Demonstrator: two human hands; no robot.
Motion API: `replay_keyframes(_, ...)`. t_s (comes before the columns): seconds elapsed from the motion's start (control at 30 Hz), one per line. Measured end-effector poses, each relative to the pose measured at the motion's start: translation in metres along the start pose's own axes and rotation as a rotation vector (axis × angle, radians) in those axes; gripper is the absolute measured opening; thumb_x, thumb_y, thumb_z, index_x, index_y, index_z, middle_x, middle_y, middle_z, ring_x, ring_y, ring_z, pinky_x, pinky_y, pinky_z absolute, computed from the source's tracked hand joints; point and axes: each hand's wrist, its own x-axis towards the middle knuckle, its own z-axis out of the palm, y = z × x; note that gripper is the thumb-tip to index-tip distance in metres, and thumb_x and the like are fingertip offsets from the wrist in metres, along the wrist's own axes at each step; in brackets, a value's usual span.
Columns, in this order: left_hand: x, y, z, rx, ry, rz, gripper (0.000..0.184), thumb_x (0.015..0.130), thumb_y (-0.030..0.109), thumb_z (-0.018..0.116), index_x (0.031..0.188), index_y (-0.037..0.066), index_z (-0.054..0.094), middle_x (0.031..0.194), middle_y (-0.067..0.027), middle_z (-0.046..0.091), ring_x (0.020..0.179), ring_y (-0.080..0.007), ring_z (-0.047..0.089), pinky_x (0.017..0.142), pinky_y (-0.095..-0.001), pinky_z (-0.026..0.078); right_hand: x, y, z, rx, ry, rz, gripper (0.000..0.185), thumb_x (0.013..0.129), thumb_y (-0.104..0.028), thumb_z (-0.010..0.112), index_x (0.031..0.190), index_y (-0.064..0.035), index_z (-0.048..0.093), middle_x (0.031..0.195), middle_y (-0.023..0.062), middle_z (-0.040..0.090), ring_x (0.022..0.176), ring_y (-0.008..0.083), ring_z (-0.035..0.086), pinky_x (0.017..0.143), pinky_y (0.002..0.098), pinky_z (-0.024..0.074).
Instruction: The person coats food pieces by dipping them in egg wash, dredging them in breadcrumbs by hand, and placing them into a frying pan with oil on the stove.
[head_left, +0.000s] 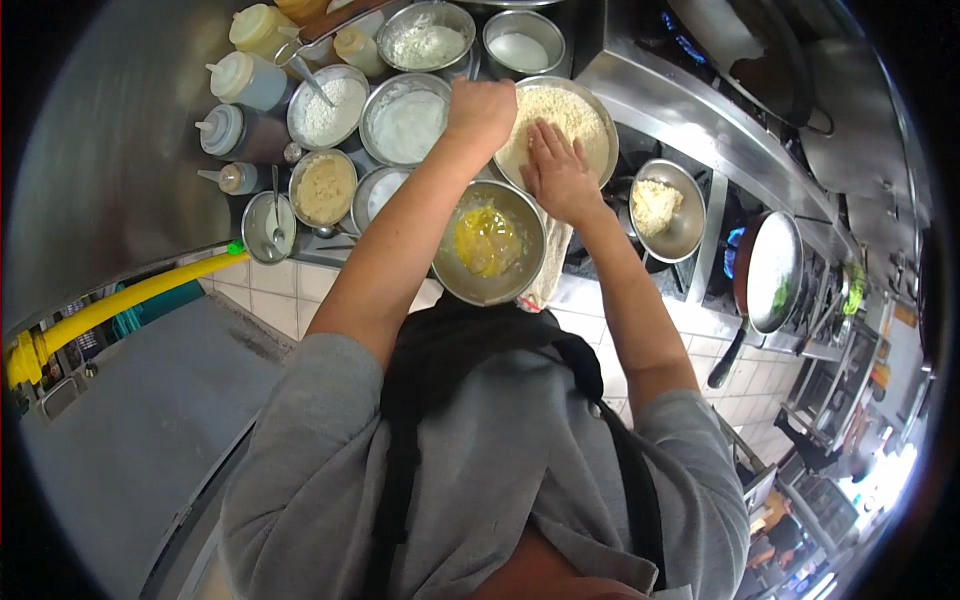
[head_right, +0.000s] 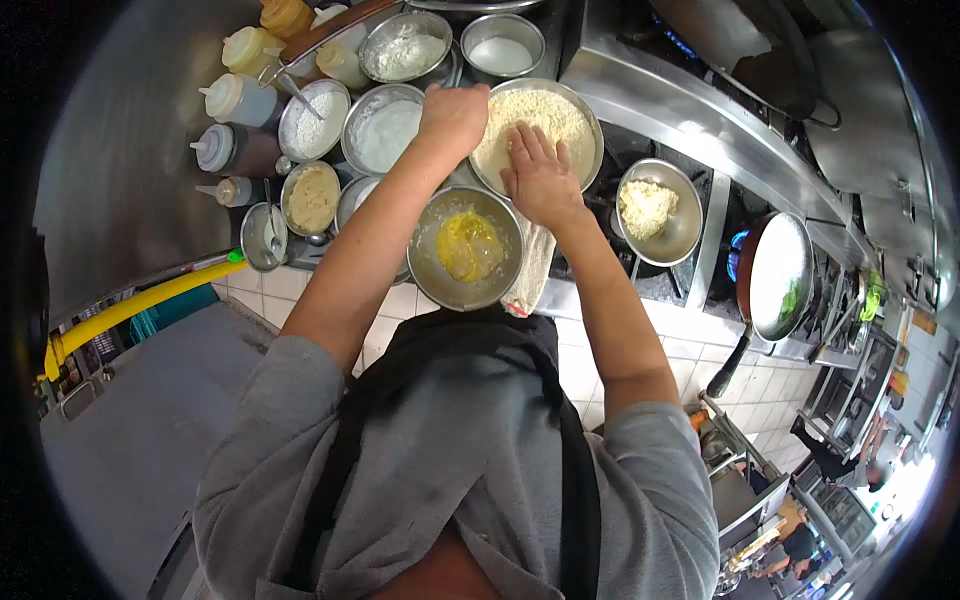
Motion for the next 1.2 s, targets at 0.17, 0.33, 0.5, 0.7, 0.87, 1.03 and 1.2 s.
replay_keyframes(0.17, 0.006, -0.001, 0.002, 0.035, 0.043, 0.009, 0.018, 0.088, 0.014, 0.051, 0.092, 0.01, 0.069, 0.083, -0.0131, 0.074, 0.08, -0.0271, 0.072, 0.086, -0.048, 0.045, 0.001, 0.0, -0.007, -0.06, -0.036, -0.06, 0.057, 0.097, -0.034, 0.048, 0.145, -0.0037, 0.04, 0.154, 0.0132, 0.036, 0.144, 0.029, 0.032, 0.117, 0.0527, 0.0248)
replay_keyframes(0.33, 0.004, -0.001, 0.007, 0.036, 0.029, 0.011, 0.019, 0.088, 0.014, 0.051, 0.092, 0.01, 0.069, 0.085, -0.0129, 0.074, 0.08, -0.0271, 0.072, 0.085, -0.0484, 0.045, 0.001, -0.002, -0.021, -0.087, -0.083, -0.103, 0.054, 0.097, -0.032, 0.048, 0.143, -0.0048, 0.044, 0.152, 0.0113, 0.041, 0.142, 0.0286, 0.035, 0.117, 0.0528, 0.025)
replay_keyframes(0.5, 0.0, -0.001, 0.004, -0.01, 0.033, 0.02, 0.019, 0.088, 0.012, 0.048, 0.094, 0.008, 0.066, 0.085, -0.0153, 0.073, 0.083, -0.0304, 0.071, 0.082, -0.0488, 0.045, -0.007, 0.006, -0.013, -0.15, -0.04, -0.053, 0.05, 0.097, -0.031, 0.049, 0.141, -0.0079, 0.048, 0.149, 0.0082, 0.045, 0.14, 0.0263, 0.038, 0.115, 0.0581, 0.0258)
replay_keyframes(0.7, -0.001, -0.001, 0.002, -0.002, 0.021, 0.021, 0.02, 0.088, 0.011, 0.048, 0.095, 0.008, 0.066, 0.085, -0.0153, 0.073, 0.082, -0.0306, 0.071, 0.083, -0.0488, 0.044, -0.002, 0.011, -0.02, -0.154, -0.051, -0.048, 0.047, 0.093, -0.027, 0.053, 0.137, -0.0105, 0.052, 0.146, 0.0061, 0.048, 0.138, 0.0269, 0.04, 0.114, 0.0591, 0.0266)
replay_keyframes(0.87, -0.002, 0.0, 0.001, 0.02, -0.008, 0.019, 0.02, 0.089, 0.011, 0.047, 0.096, 0.007, 0.066, 0.085, -0.015, 0.073, 0.081, -0.0305, 0.071, 0.083, -0.0488, 0.044, 0.001, 0.008, -0.008, -0.165, 0.032, -0.067, 0.042, 0.089, -0.025, 0.057, 0.129, -0.012, 0.059, 0.141, 0.0029, 0.051, 0.135, 0.0271, 0.043, 0.113, 0.0592, 0.0279)
replay_keyframes(1.03, 0.002, 0.0, -0.002, 0.021, -0.007, 0.009, 0.021, 0.09, 0.011, 0.046, 0.097, 0.007, 0.066, 0.085, -0.0151, 0.073, 0.082, -0.0303, 0.071, 0.083, -0.0485, 0.044, 0.006, 0.008, -0.02, -0.169, 0.008, -0.126, 0.045, 0.087, -0.024, 0.061, 0.13, -0.0118, 0.058, 0.14, 0.0032, 0.054, 0.134, 0.0274, 0.045, 0.112, 0.0584, 0.0299)
replay_keyframes(1.2, -0.002, 0.002, -0.003, 0.04, -0.011, 0.019, 0.022, 0.091, 0.011, 0.045, 0.097, 0.008, 0.066, 0.087, -0.0156, 0.073, 0.084, -0.0301, 0.072, 0.082, -0.0482, 0.044, 0.01, 0.009, -0.02, -0.109, 0.113, -0.095, 0.048, 0.082, -0.025, 0.066, 0.127, -0.0098, 0.059, 0.134, 0.0066, 0.058, 0.127, 0.0293, 0.05, 0.11, 0.0514, 0.0357)
